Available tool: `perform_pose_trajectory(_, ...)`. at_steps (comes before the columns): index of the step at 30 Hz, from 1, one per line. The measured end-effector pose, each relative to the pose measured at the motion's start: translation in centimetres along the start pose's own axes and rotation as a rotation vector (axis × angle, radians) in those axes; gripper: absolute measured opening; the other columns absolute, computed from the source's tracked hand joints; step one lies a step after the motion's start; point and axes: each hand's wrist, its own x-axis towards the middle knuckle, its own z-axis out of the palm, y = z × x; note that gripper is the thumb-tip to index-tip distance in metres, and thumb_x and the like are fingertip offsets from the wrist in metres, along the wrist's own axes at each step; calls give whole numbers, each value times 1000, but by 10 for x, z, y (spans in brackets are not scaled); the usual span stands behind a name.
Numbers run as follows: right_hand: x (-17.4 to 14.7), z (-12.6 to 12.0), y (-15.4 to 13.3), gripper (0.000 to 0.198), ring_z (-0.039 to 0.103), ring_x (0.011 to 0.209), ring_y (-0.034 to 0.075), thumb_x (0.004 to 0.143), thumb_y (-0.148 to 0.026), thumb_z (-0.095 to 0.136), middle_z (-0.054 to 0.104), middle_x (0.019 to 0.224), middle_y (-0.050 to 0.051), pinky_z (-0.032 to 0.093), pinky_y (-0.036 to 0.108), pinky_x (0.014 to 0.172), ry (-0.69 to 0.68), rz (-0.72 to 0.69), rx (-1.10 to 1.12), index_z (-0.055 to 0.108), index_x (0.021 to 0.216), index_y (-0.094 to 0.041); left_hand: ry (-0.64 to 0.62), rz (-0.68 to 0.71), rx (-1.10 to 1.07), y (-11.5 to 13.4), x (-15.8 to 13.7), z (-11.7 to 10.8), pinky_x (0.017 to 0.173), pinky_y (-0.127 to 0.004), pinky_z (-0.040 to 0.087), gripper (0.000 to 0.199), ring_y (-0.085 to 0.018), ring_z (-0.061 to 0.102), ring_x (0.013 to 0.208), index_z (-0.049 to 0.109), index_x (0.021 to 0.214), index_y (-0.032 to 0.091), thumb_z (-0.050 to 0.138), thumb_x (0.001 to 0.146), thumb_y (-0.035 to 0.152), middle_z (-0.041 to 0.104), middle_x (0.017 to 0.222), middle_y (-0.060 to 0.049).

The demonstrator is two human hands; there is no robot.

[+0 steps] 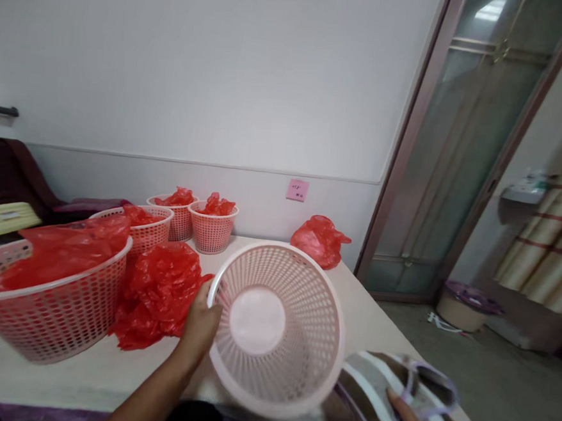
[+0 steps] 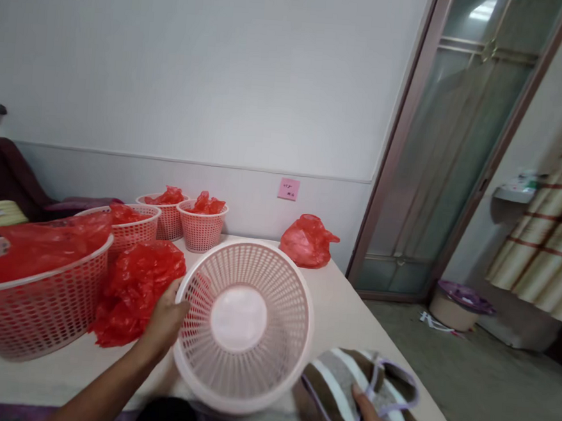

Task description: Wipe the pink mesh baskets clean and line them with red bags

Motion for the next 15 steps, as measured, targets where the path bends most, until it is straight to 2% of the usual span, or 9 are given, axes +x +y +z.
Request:
perform_pose_trajectory(2,-6,6,-34,40,65,105,37,48,-30,83,76,85,10,56,45,87,103,-240,-117,69,84,-19,-20,19,6,3,-22,6,95,-38,46,57,-24,63,104,58,118,20,48,63,10,68,109,-6)
perform_pose_trajectory(4,-20,23,-60,44,59,115,34,48,-29,84,75,98,7,47,42,101,109,-366,-174,71,89,-20,-47,14,24,7,-43,12,102,-38,42,63,-24,59,114,54,127,21,48,65,10,64,123,-6)
perform_pose_trajectory(5,-30,34,-68,44,60,113,35,52,-33,83,74,101,9,44,45,104,71,-486,-283,71,92,-19,-66,7,37,9,-53,15,105,-38,40,65,-24,56,119,51,131,22,48,67,10,61,130,-6)
perform_pose_trajectory(7,-53,62,-72,41,64,105,35,60,-37,78,73,100,12,45,48,102,-84,-691,-440,71,94,-16,-102,12,60,11,-70,20,109,-37,36,67,-24,51,126,47,136,21,47,70,10,55,138,-6)
perform_pose_trajectory(10,-92,106,-57,37,66,102,29,78,-33,62,69,111,13,49,47,98,-334,-998,-652,65,111,-17,-155,92,64,5,-89,26,114,-39,30,61,-24,42,135,52,133,20,48,73,11,52,141,-7)
perform_pose_trajectory(12,-116,131,-42,36,67,99,27,79,-24,56,68,113,14,54,43,90,-514,-1215,-774,65,113,-18,-157,112,34,-8,-95,29,113,-43,33,54,-27,44,133,57,127,20,53,73,14,58,135,-8)
perform_pose_trajectory(15,-142,156,-26,59,61,113,31,70,-12,55,54,133,21,55,43,89,-700,-1474,-958,53,129,-14,-73,83,-21,-33,-95,31,104,-46,45,37,-32,57,119,68,105,22,64,68,19,71,108,-10)
